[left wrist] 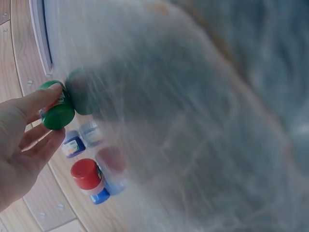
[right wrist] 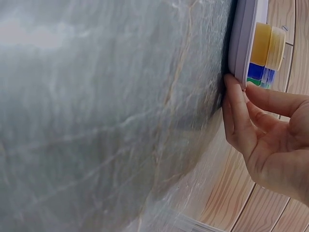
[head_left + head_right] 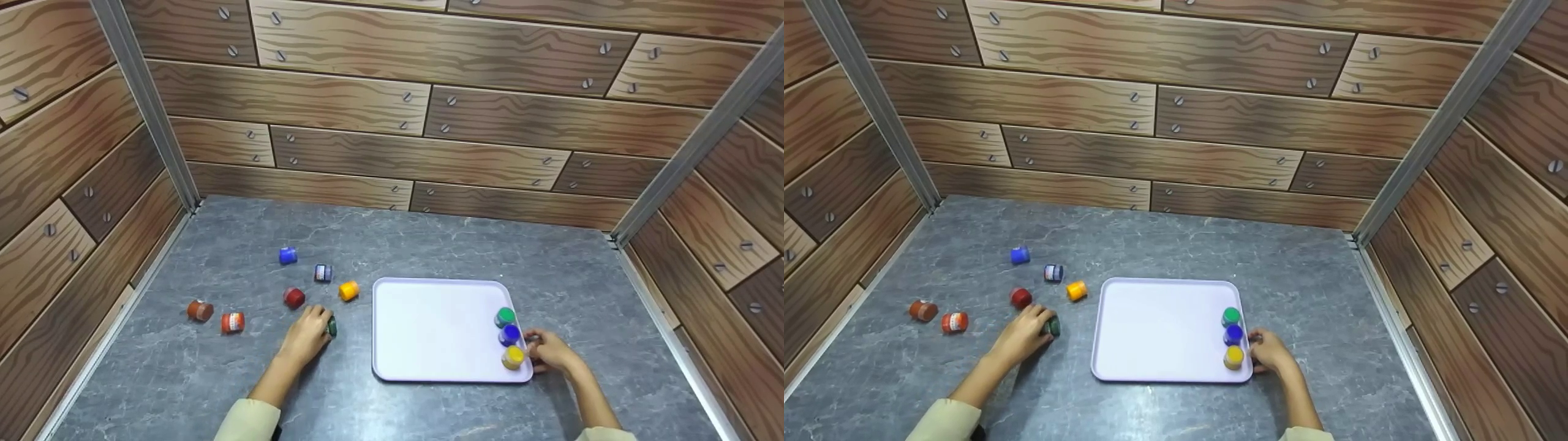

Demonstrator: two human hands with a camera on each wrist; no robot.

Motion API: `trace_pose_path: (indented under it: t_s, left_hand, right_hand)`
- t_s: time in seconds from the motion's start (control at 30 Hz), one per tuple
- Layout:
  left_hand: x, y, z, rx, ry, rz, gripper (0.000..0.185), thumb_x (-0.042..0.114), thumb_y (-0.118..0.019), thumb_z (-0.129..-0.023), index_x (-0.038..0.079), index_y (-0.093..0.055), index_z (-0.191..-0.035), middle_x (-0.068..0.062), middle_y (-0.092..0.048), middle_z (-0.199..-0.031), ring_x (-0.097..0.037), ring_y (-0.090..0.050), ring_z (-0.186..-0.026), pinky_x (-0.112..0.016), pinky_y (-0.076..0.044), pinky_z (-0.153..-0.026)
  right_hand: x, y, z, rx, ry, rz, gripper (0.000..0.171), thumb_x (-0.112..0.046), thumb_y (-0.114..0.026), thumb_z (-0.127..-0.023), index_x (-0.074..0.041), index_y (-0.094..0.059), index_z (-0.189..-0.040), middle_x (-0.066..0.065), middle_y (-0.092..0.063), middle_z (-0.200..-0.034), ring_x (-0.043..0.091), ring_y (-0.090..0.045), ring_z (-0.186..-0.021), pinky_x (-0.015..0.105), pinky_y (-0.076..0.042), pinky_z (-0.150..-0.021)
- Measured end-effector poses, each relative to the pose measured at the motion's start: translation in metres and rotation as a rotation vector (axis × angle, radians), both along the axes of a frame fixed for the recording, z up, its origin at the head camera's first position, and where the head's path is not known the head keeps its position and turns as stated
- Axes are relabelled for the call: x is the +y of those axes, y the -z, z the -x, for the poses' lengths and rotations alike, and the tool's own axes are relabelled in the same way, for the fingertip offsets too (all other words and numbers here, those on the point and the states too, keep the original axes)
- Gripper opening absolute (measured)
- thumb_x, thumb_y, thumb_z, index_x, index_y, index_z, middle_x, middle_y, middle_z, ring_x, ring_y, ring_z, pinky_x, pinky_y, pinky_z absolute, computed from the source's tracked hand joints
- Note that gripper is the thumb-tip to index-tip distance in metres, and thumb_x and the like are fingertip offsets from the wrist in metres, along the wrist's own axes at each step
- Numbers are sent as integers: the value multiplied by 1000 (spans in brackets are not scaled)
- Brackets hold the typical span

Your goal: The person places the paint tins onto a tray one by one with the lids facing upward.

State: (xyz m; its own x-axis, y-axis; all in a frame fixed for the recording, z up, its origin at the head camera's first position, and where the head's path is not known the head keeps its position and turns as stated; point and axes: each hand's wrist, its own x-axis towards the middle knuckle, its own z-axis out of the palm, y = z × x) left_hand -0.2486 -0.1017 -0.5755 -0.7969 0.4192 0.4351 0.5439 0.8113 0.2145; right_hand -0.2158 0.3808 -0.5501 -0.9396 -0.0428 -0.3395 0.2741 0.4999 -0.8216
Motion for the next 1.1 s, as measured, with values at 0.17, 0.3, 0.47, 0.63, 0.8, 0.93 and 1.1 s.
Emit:
trace_pose_path:
  t_s: [0.17,0.3,0.47,0.63,0.8,0.93,1.1]
  left_hand:
    - [1,1,0,-38,-17,-44,35,5,-79,-64,-2,-59,-92,-14,-55,-88,-32,-53,-83,-42,-49,-71]
    - [1,2,0,-42,-27,-61,34,5,-78,-64,-3,-59,-91,-15,-57,-88,-32,-53,-82,-42,-49,-71]
    - [2,0,1,-44,-10,-49,34,2,-77,-62,-3,-59,-90,-16,-58,-87,-33,-53,-81,-43,-49,-71]
    - [2,-1,3,-42,7,-47,33,-1,-76,-61,-1,-57,-88,-16,-57,-85,-33,-53,-79,-43,-49,-70]
    - [0,0,4,-37,-3,-57,39,1,-77,-62,0,-52,-91,-13,-53,-84,-32,-54,-77,-43,-49,-67]
    - [-1,0,5,9,-7,-50,36,3,-78,-63,0,-54,-90,-13,-51,-86,-31,-52,-80,-41,-50,-68]
    - [-1,-1,6,62,10,-31,32,-2,-76,-60,0,-56,-86,-12,-52,-85,-31,-52,-80,-41,-49,-70]
  right_hand:
    - [0,2,0,-1,-7,-8,39,8,-44,-77,17,-39,-114,12,-52,-84,21,-54,-70,37,-53,-58]
    - [-1,2,0,-7,5,-19,38,8,-44,-77,17,-40,-114,12,-51,-84,21,-53,-70,37,-53,-58]
    - [-2,1,0,-11,20,-19,38,8,-44,-78,16,-40,-115,13,-51,-85,21,-53,-71,37,-53,-60]
    - [-2,0,0,-9,22,-20,40,8,-44,-76,16,-39,-115,12,-50,-84,21,-53,-71,36,-53,-59]
    - [-1,0,0,-3,16,-15,40,9,-44,-75,16,-40,-114,11,-49,-82,21,-52,-70,36,-52,-58]
    - [-1,0,-1,-1,0,-1,41,9,-44,-74,17,-39,-114,10,-48,-81,20,-51,-69,34,-52,-57]
    - [-1,1,-1,-12,10,22,42,8,-43,-73,15,-40,-114,7,-48,-79,18,-51,-68,31,-51,-54]
